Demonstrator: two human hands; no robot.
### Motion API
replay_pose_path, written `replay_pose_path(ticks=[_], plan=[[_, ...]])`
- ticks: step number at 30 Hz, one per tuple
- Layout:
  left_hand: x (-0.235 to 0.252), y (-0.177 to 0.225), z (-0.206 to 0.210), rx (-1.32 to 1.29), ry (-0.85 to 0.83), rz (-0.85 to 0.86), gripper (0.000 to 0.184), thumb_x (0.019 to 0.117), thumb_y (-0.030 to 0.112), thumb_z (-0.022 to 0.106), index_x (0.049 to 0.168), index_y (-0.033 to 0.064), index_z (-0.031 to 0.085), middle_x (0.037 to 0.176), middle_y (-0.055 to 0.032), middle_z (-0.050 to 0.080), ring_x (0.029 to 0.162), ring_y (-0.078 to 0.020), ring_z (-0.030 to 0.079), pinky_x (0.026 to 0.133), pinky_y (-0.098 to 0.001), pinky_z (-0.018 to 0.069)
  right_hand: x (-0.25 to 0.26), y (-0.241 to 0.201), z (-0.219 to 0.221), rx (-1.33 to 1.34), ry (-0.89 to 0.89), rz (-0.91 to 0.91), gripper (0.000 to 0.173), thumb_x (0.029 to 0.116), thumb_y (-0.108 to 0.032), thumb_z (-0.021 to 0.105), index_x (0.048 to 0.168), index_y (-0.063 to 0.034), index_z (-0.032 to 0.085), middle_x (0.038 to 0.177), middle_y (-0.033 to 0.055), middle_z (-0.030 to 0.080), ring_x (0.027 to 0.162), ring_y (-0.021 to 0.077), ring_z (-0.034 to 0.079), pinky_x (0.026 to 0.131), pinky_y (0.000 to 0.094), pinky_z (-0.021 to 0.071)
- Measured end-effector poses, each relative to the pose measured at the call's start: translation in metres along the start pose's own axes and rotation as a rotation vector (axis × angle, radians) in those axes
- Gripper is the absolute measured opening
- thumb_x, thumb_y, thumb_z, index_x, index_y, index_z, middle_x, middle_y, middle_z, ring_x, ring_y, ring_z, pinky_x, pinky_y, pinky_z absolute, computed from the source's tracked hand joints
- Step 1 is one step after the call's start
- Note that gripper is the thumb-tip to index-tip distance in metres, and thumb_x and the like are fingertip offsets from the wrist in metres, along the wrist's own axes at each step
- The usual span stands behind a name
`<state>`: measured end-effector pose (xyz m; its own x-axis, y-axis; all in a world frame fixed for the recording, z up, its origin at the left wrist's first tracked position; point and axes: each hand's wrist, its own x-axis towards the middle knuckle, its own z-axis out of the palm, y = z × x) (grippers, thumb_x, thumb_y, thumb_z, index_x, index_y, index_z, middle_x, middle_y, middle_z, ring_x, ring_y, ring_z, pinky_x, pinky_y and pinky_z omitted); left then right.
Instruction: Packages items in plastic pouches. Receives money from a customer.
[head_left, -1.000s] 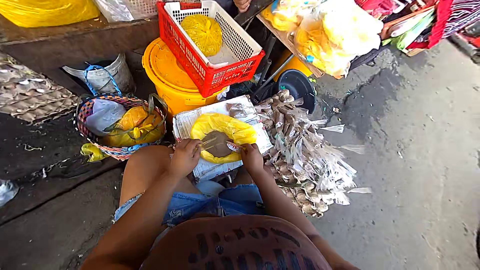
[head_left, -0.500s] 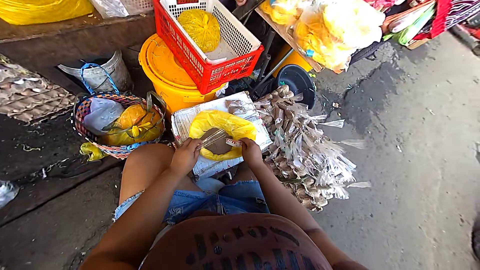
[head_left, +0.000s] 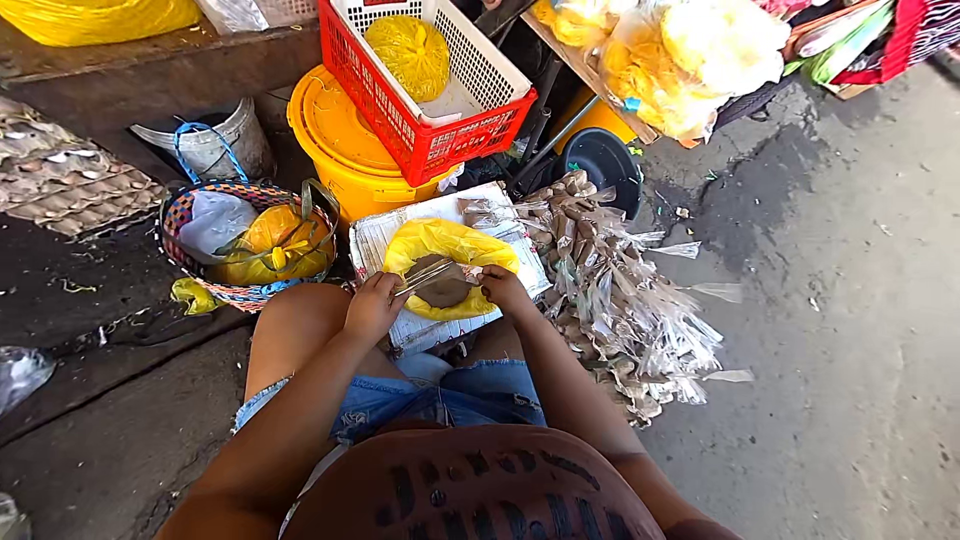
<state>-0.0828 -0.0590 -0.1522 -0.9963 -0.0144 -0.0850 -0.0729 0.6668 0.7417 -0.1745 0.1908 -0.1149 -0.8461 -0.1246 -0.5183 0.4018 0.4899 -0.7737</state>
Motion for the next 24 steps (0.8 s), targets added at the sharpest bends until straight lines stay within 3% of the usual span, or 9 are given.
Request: replay_pose_path(ticks=[8,14,16,18,20,22,24], plan=[[0.007,-0.003,0.01,0.029,0.026,0.046,0.033,0.1008,0.025,0.065,0.113,-0.005,0.068,0.107,-0.0234,0.069,0.106,-0.0384,0.066,0.1,-0.0523,0.05,-0.023,-0.034,-0.063,0.121,-0.034,-0.096,0.012,0.1049,-0.004,0.051,0.101,-0.0016,0.062,0.077,-0.0003,0.06,0.058,0.0027,0.047,0.056,0.0184,0.0396],[0.006,0.0,0.008,0.055,-0.008,0.021,0.032,0.1001,0.024,0.066,0.116,-0.0042,0.068,0.109,-0.0227,0.068,0.107,-0.0376,0.066,0.102,-0.0513,0.0486,-0.023,-0.046,-0.049,-0.045,-0.155,-0.103,0.014,0.1043,-0.005,0.052,0.095,-0.0019,0.062,0.073,-0.002,0.056,0.059,0.0028,0.046,0.058,0.0193,0.0397],[0.005,0.001,0.007,0.041,-0.033,0.001,0.032,0.0988,0.021,0.067,0.118,-0.0042,0.067,0.111,-0.0228,0.068,0.108,-0.0371,0.065,0.102,-0.0504,0.0484,-0.023,-0.052,-0.029,-0.19,-0.172,-0.148,0.014,0.1042,-0.007,0.053,0.101,0.0014,0.064,0.08,0.0029,0.057,0.066,0.0068,0.05,0.064,0.0247,0.0438],[0.006,0.002,0.006,-0.02,-0.068,-0.036,0.035,0.0991,0.022,0.066,0.122,-0.0043,0.065,0.116,-0.0231,0.066,0.11,-0.0352,0.064,0.103,-0.0485,0.0474,-0.028,-0.062,-0.006,-0.353,-0.189,-0.226,0.021,0.1043,-0.01,0.053,0.111,0.0036,0.067,0.097,0.0134,0.066,0.085,0.0175,0.061,0.081,0.0368,0.0503],[0.006,0.003,0.004,-0.098,-0.1,-0.088,0.036,0.0987,0.021,0.067,0.124,-0.0041,0.063,0.12,-0.0223,0.065,0.112,-0.0317,0.062,0.103,-0.0446,0.047,-0.04,-0.068,0.015,-0.449,-0.145,-0.343,0.025,0.1043,-0.013,0.053,0.115,0.0009,0.07,0.107,0.0159,0.069,0.097,0.0225,0.066,0.09,0.0413,0.0522],[0.007,0.002,0.001,-0.146,-0.109,-0.123,0.035,0.0981,0.018,0.066,0.126,-0.003,0.063,0.126,-0.0212,0.064,0.119,-0.029,0.062,0.107,-0.0418,0.0466,-0.051,-0.071,0.023,-0.498,-0.011,-0.51,0.024,0.1029,-0.015,0.055,0.114,-0.0018,0.073,0.109,0.0155,0.069,0.096,0.0245,0.067,0.087,0.0419,0.0552],[0.007,0.0,0.0,-0.196,-0.096,-0.135,0.034,0.0993,0.019,0.065,0.123,-0.0044,0.063,0.123,-0.0217,0.065,0.115,-0.0277,0.063,0.104,-0.041,0.048,-0.058,-0.071,0.014,-0.458,0.139,-0.642,0.021,0.101,-0.014,0.059,0.111,-0.0029,0.074,0.107,0.0149,0.07,0.089,0.0236,0.068,0.08,0.0417,0.0576]])
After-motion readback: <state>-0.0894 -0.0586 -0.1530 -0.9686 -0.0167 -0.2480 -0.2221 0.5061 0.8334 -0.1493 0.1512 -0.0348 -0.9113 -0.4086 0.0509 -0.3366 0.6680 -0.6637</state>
